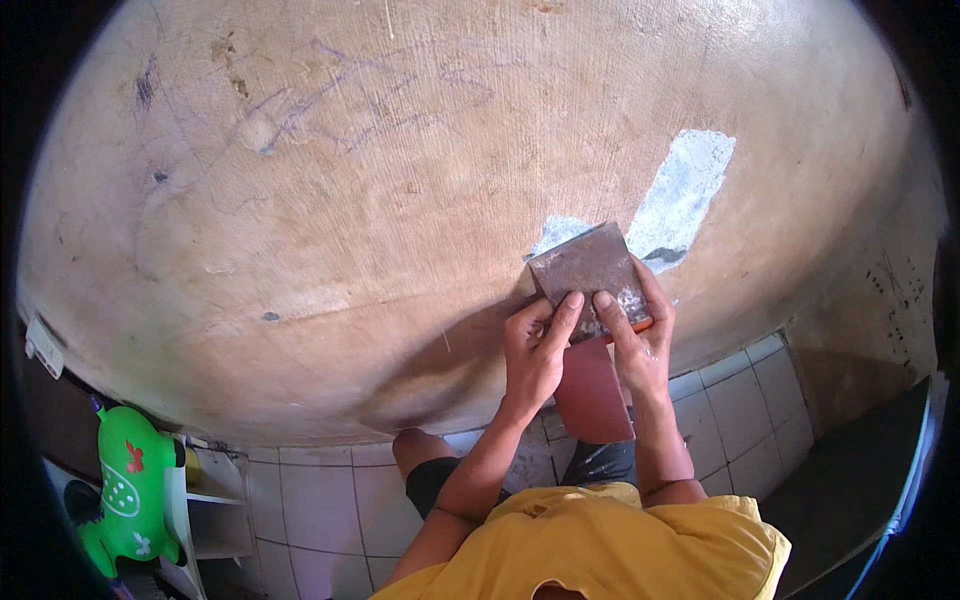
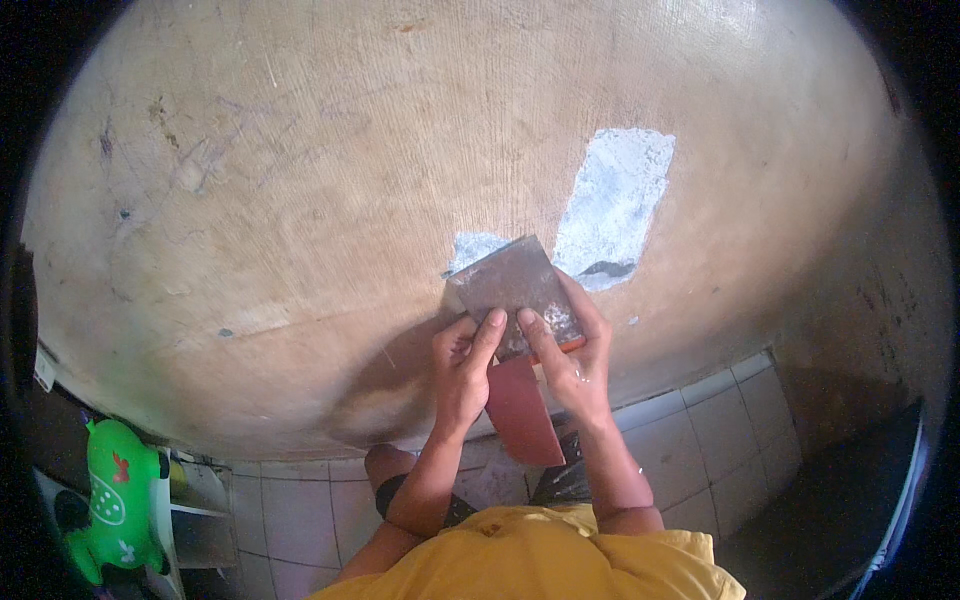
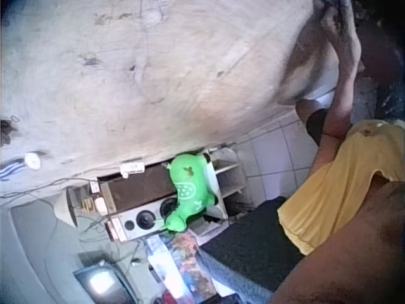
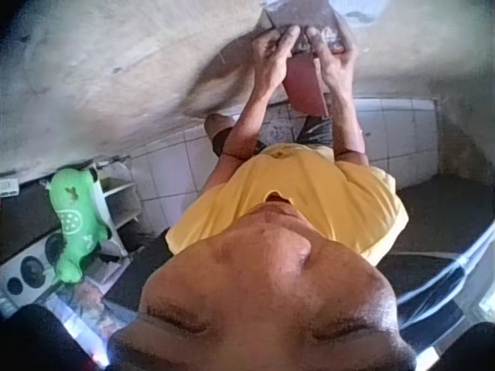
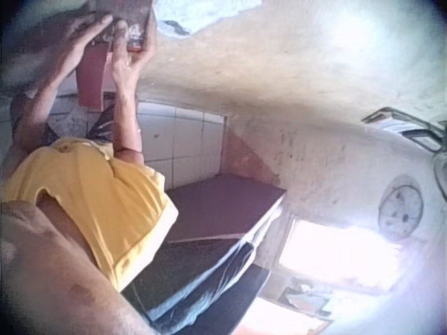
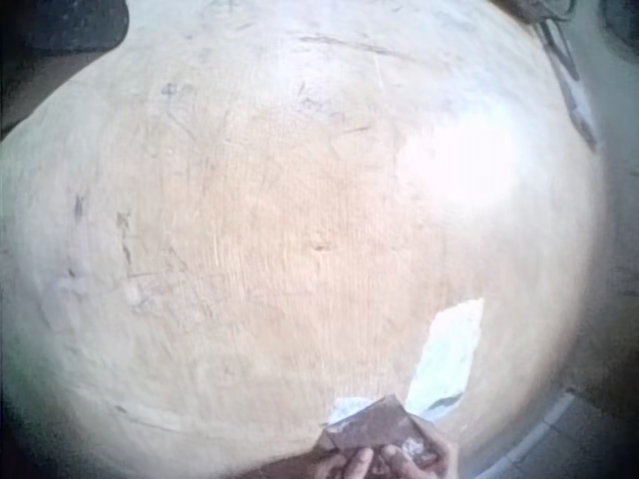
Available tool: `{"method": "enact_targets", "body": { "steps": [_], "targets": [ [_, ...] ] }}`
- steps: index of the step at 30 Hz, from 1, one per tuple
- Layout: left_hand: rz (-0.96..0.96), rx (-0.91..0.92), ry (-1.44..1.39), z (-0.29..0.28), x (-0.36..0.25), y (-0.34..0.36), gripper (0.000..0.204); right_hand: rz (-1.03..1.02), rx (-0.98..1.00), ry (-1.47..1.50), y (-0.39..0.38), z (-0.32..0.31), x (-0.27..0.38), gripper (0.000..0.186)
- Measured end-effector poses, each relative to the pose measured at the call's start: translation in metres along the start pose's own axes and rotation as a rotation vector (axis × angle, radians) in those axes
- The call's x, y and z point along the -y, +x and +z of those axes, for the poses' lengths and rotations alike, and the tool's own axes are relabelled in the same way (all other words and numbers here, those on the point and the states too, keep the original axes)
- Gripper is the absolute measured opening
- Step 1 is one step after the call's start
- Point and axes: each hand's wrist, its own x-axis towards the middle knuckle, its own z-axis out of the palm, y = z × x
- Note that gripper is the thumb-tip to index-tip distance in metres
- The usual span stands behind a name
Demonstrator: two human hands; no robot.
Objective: The person applies filler to holes in a wall using a metal putty knife and a plastic scraper, smoothing the material across the surface.
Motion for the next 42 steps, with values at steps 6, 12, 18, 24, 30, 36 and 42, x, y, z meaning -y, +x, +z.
{"method": "enact_targets", "body": {
  "steps": [6,12,18,24,30,36,42],
  "targets": [
    [0.008,-0.053,-0.078,0.008,-0.01,0.006,0.026,-0.04,-0.018,-0.073,0.004,0.006,0.005,0.041],
    [0.076,-0.046,-0.166,0.008,-0.008,0.007,0.023,-0.04,-0.008,-0.024,0.005,0.011,0.016,0.038],
    [0.103,-0.07,-0.175,0.007,-0.005,0.005,0.023,-0.05,0.055,0.012,0.007,0.007,0.009,0.038],
    [0.157,-0.085,-0.202,0.01,-0.006,0.005,0.025,-0.107,0.045,-0.072,0.008,0.006,0.007,0.038],
    [0.12,-0.114,-0.167,0.011,-0.013,0.006,0.025,-0.065,0.024,0.056,0.008,0.012,0.015,0.039],
    [0.061,-0.133,-0.196,0.018,-0.012,0.006,0.024,-0.118,-0.011,-0.008,0.009,0.01,0.01,0.039],
    [0.072,-0.134,-0.189,0.015,-0.006,0.005,0.024,-0.108,0.013,-0.032,0.006,0.005,0.009,0.037]
  ]
}}
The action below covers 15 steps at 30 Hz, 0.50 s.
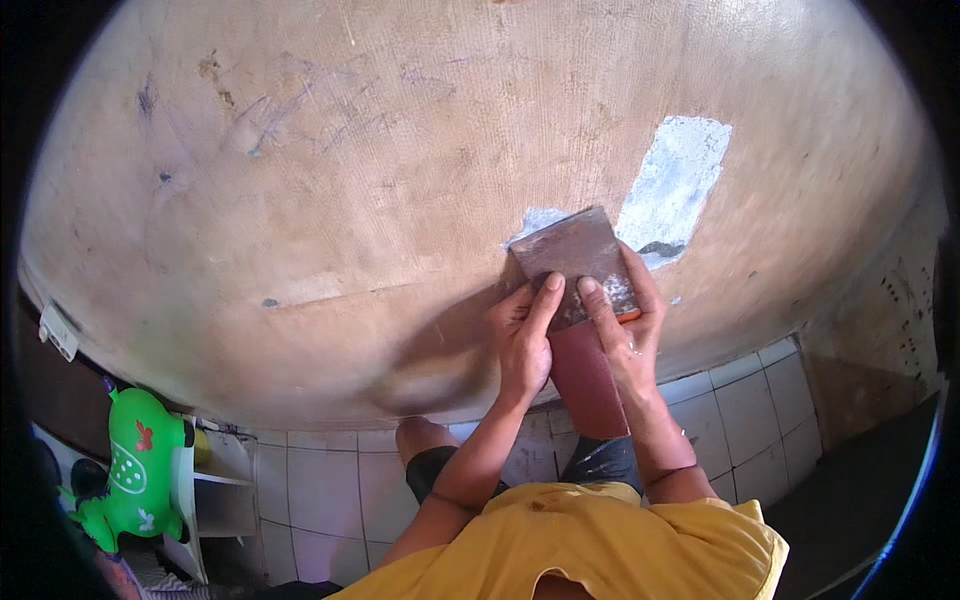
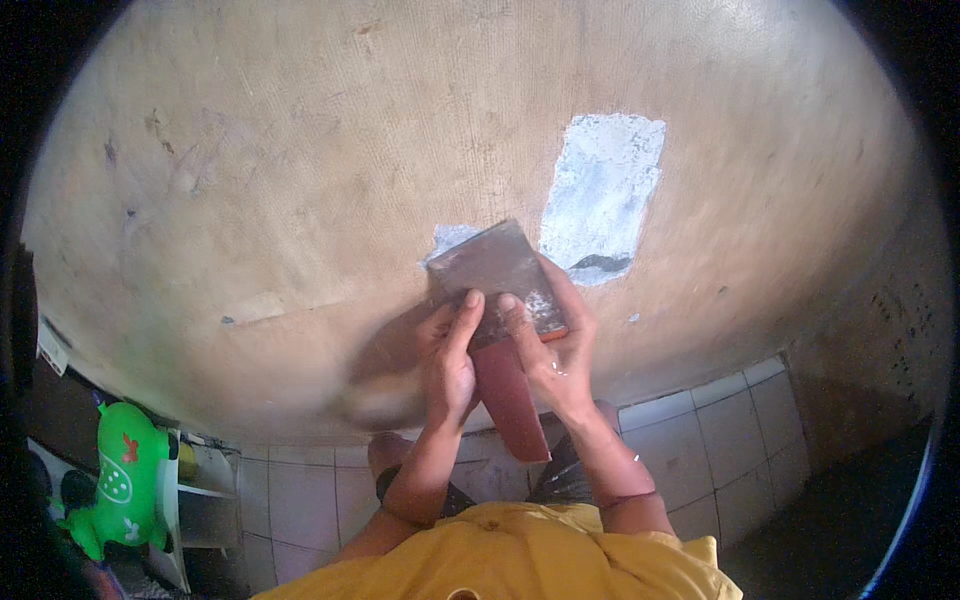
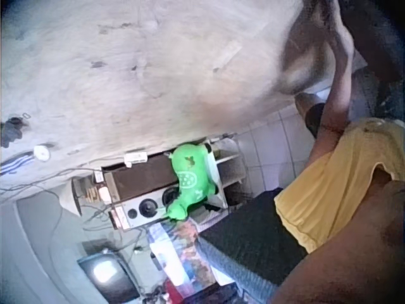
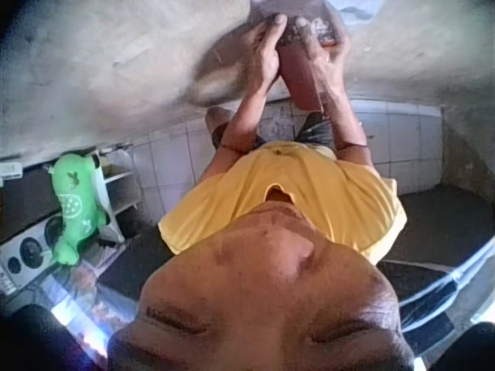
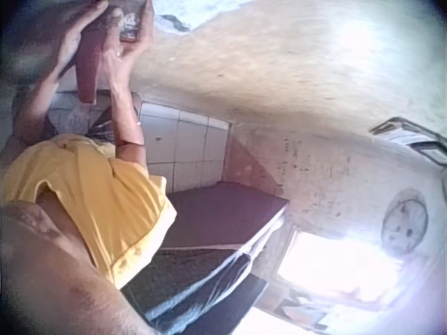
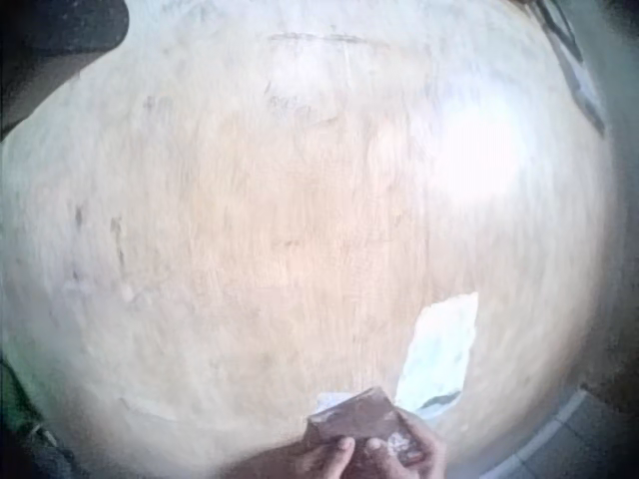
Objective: The person applies filler to holes in a wall using a metal putty knife and a plastic scraper, smoothing the material across the surface.
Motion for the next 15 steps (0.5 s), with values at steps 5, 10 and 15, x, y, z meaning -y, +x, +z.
{"method": "enact_targets", "body": {
  "steps": [5,10,15],
  "targets": [
    [-0.02,0.03,-0.073,0.004,-0.007,-0.001,0.024,-0.093,-0.026,-0.085,0.006,0.003,0.009,0.038],
    [0.117,-0.05,0.005,0.001,-0.009,0.007,0.024,-0.063,-0.026,0.058,0.011,0.018,-0.004,0.038],
    [0.051,-0.109,0.13,0.004,-0.019,-0.002,0.03,-0.136,0.053,-0.018,0.006,0.012,0.002,0.038]
  ]
}}
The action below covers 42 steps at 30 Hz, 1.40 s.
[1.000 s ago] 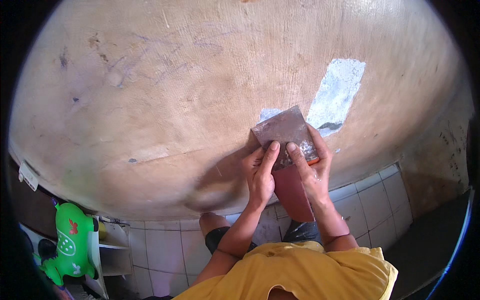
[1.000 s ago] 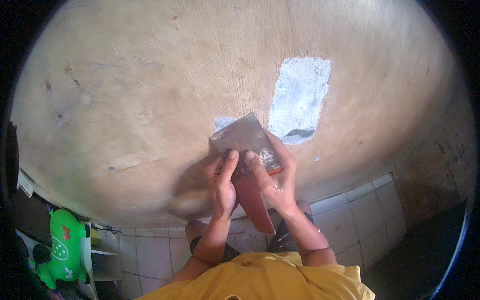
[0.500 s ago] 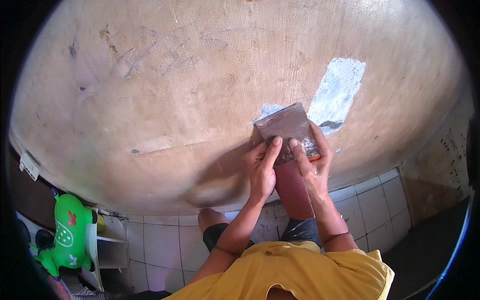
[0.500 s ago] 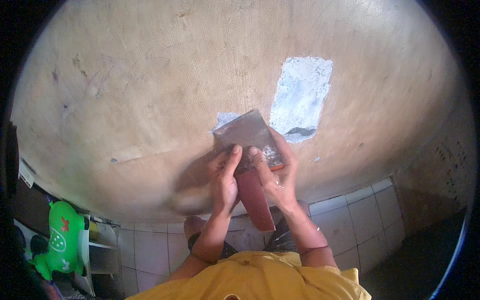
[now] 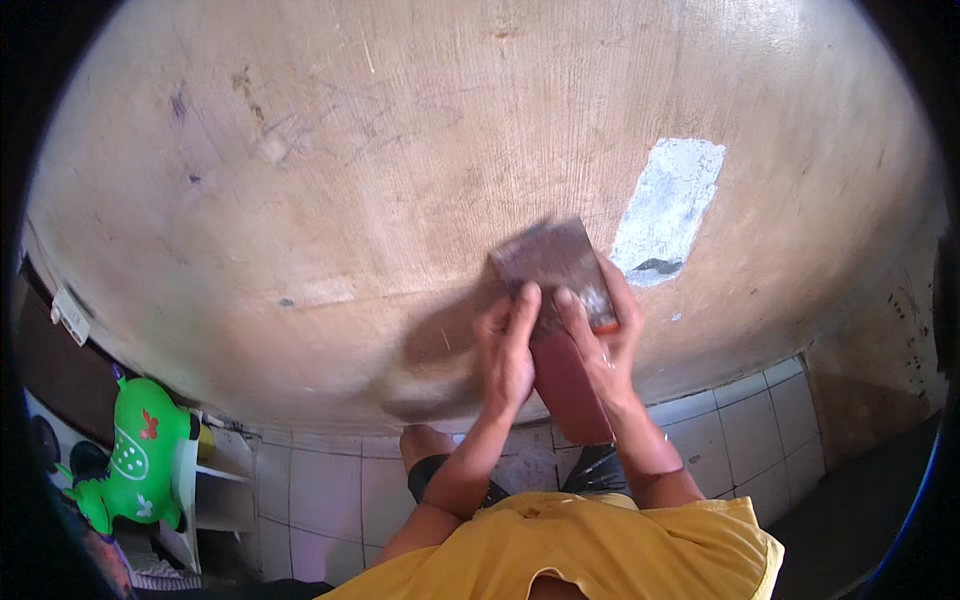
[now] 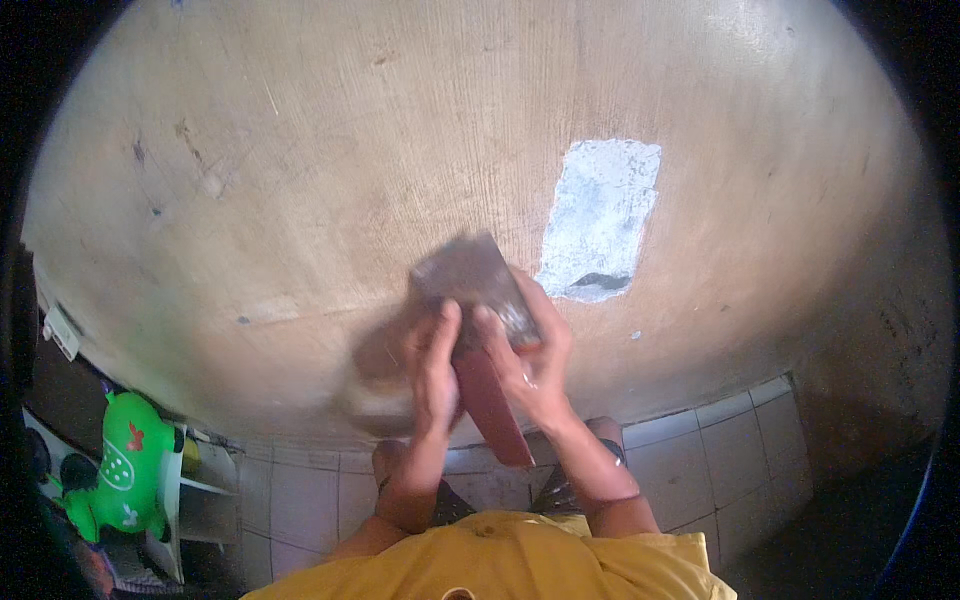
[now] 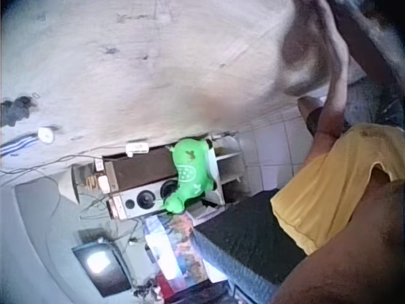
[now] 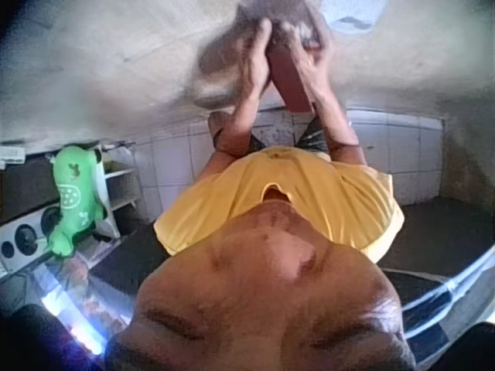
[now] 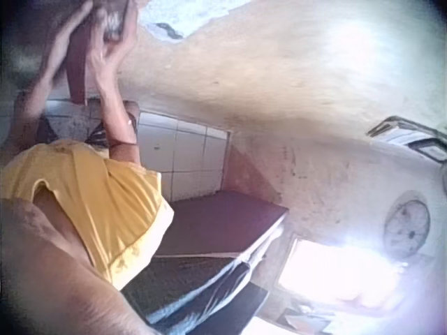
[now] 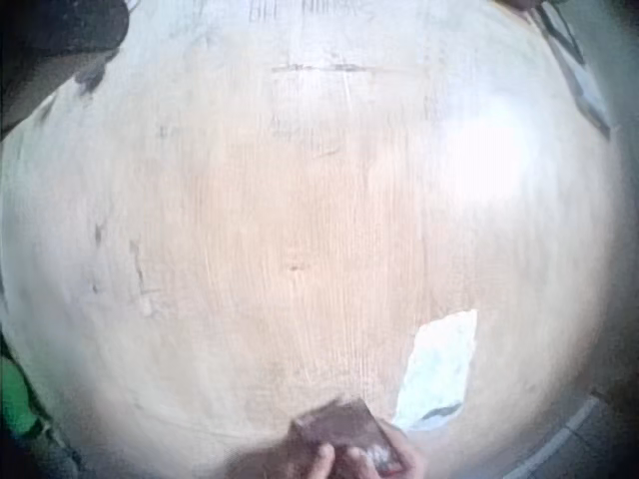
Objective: The person applies filler to holes in a wall using a metal putty knife and a plastic scraper, smoothing the material across the surface.
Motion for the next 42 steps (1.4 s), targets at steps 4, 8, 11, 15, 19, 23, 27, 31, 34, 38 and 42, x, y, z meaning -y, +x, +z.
{"method": "enact_targets", "body": {
  "steps": [4,8,11,15,19,23,27,31,34,38,42],
  "targets": [
    [-0.096,0.145,-0.099,-0.003,0.03,-0.007,0.027,0.084,-0.069,0.0,-0.019,-0.014,0.0,0.037],
    [-0.122,0.161,-0.214,0.001,0.021,0.005,0.026,0.026,-0.051,-0.127,0.001,-0.012,0.008,0.037],
    [-0.162,0.102,-0.25,0.018,0.0,0.0,0.025,-0.003,-0.043,-0.177,-0.002,-0.017,0.005,0.037],
    [-0.07,0.134,-0.264,0.012,0.013,0.002,0.024,0.088,-0.056,-0.086,0.002,-0.014,0.011,0.037],
    [-0.087,0.147,-0.3,0.009,0.015,0.001,0.025,0.093,-0.062,-0.101,0.002,-0.012,0.009,0.037],
    [-0.098,0.17,-0.275,0.004,0.019,0.001,0.024,0.053,-0.035,-0.098,0.002,-0.016,0.009,0.037],
    [-0.067,0.147,-0.225,0.011,0.021,0.007,0.021,0.053,-0.083,-0.033,0.005,-0.012,0.003,0.037],
    [-0.081,0.134,-0.315,0.013,0.012,-0.001,0.021,0.105,-0.064,-0.005,0.003,-0.012,0.003,0.035],
    [-0.013,0.121,-0.279,0.018,0.014,0.001,0.027,0.085,-0.055,0.03,0.009,-0.015,-0.003,0.035],
    [0.034,0.102,-0.261,0.015,0.024,0.003,0.026,0.091,-0.015,0.123,0.008,-0.017,-0.008,0.036],
    [0.075,0.052,-0.216,0.016,0.025,0.003,0.024,0.119,0.009,0.225,0.011,-0.017,-0.019,0.035]
  ]
}}
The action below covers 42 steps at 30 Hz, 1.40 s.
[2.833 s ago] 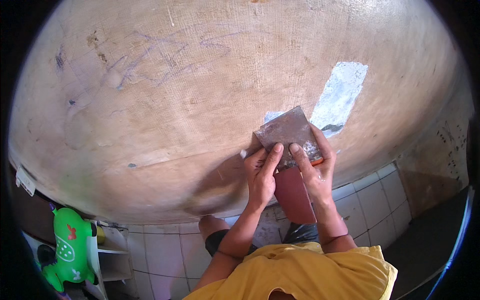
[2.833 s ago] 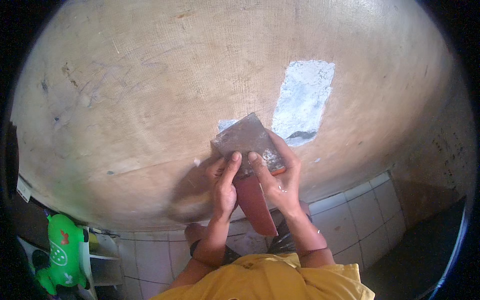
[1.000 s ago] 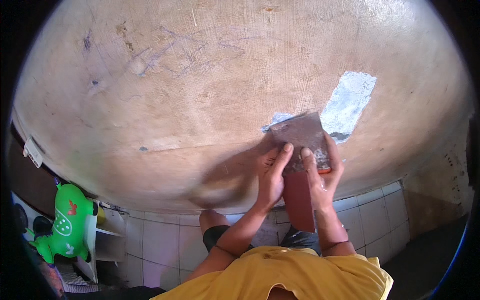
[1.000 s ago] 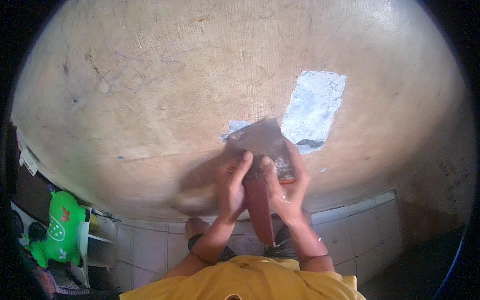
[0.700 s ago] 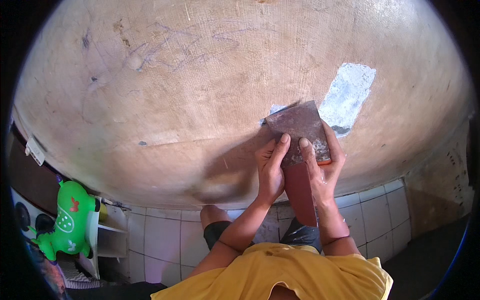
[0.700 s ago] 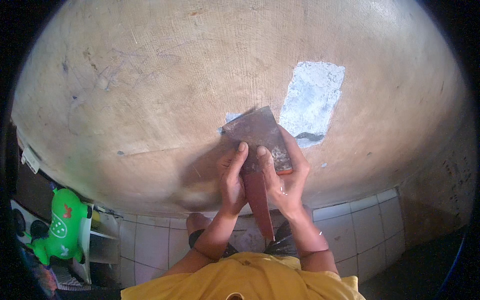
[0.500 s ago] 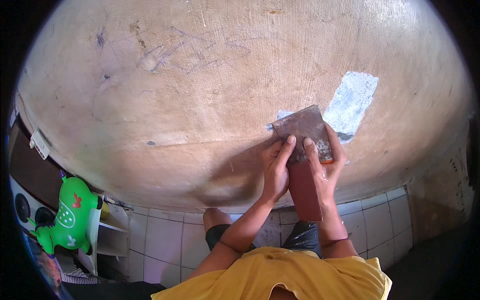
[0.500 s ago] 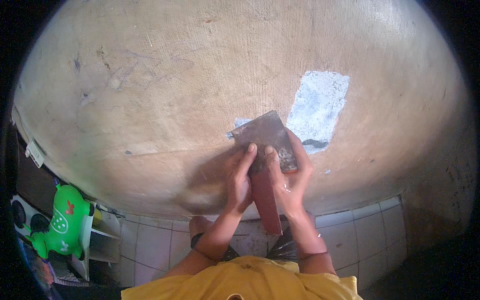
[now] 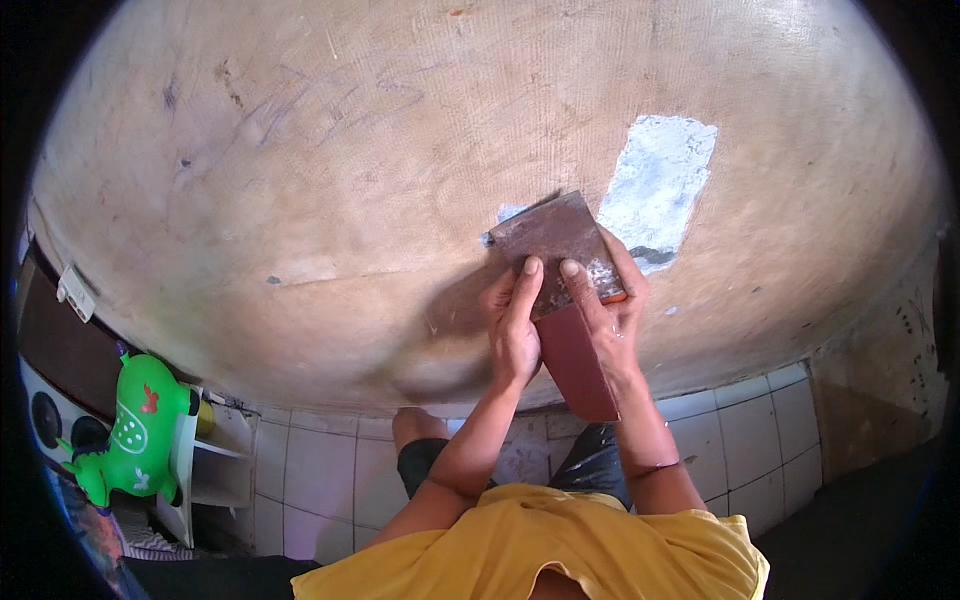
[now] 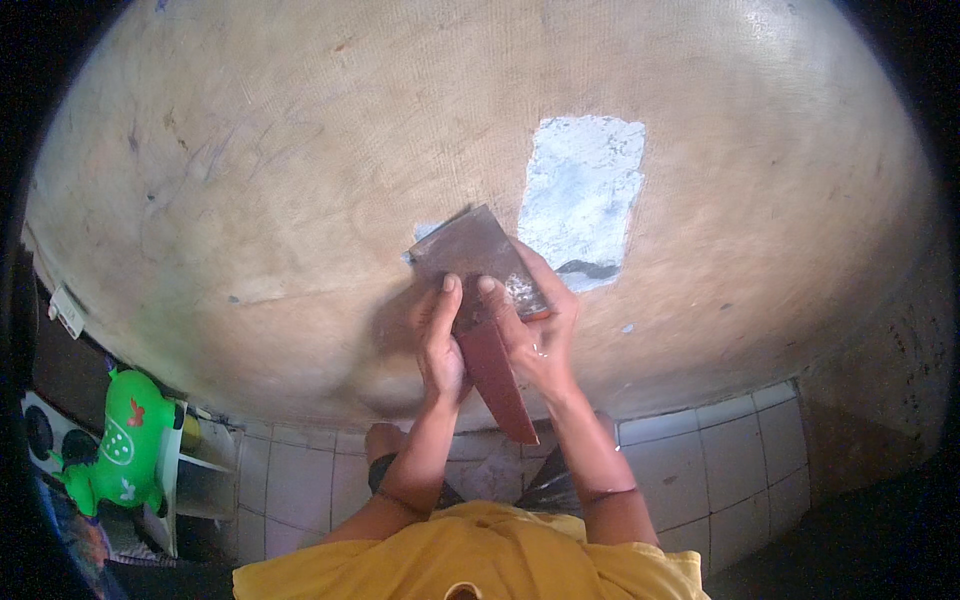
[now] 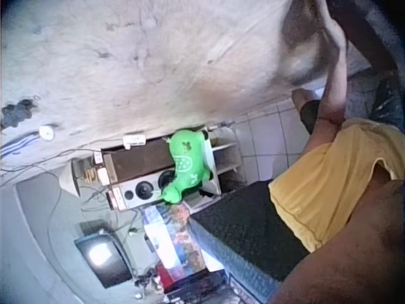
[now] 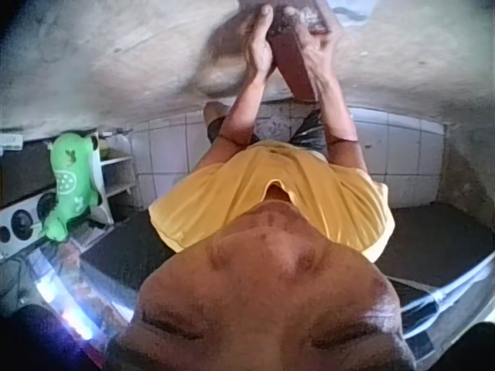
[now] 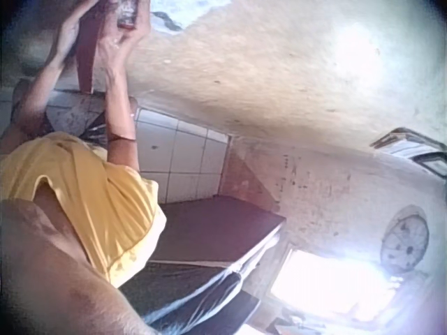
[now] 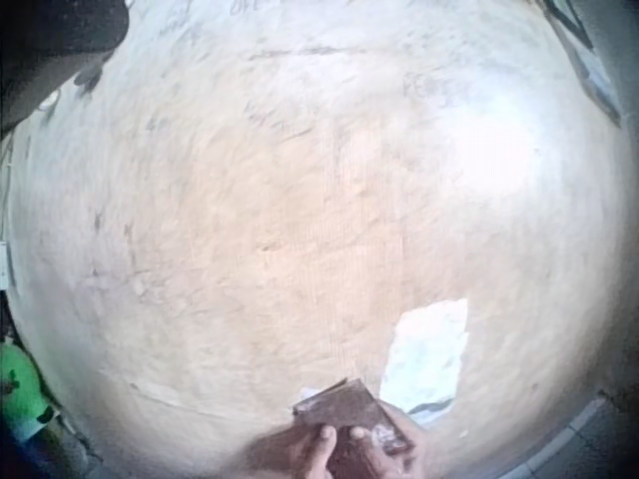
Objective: The person applies filler to holes in a wall using a metal putty knife and a plastic scraper, smoothing the material across the surface.
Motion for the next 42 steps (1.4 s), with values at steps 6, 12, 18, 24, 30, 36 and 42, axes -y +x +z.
{"method": "enact_targets", "body": {
  "steps": [6,12,18,24,30,36,42],
  "targets": [
    [-0.008,-0.016,0.107,0.001,-0.008,0.004,0.024,-0.082,0.011,-0.147,0.005,0.004,0.007,0.035],
    [-0.18,0.129,-0.051,-0.005,0.002,-0.01,0.027,-0.13,-0.087,-0.261,-0.017,-0.003,0.017,0.039],
    [-0.169,0.055,-0.106,0.0,-0.005,-0.003,0.027,-0.052,-0.019,-0.222,-0.002,0.005,0.031,0.04],
    [0.011,0.049,-0.056,-0.014,-0.024,0.019,0.027,-0.187,0.014,-0.307,0.011,0.03,0.022,0.034],
    [-0.191,0.092,0.2,-0.036,-0.008,-0.023,0.031,0.093,0.217,0.337,-0.028,-0.005,0.001,0.038],
    [-0.125,0.094,0.013,-0.05,0.021,-0.038,0.027,0.471,0.116,0.272,-0.066,-0.007,-0.009,0.036],
    [0.062,0.19,0.445,-0.077,0.005,-0.046,0.025,-0.217,-0.262,-0.315,-0.011,-0.038,0.022,0.044]
  ]
}}
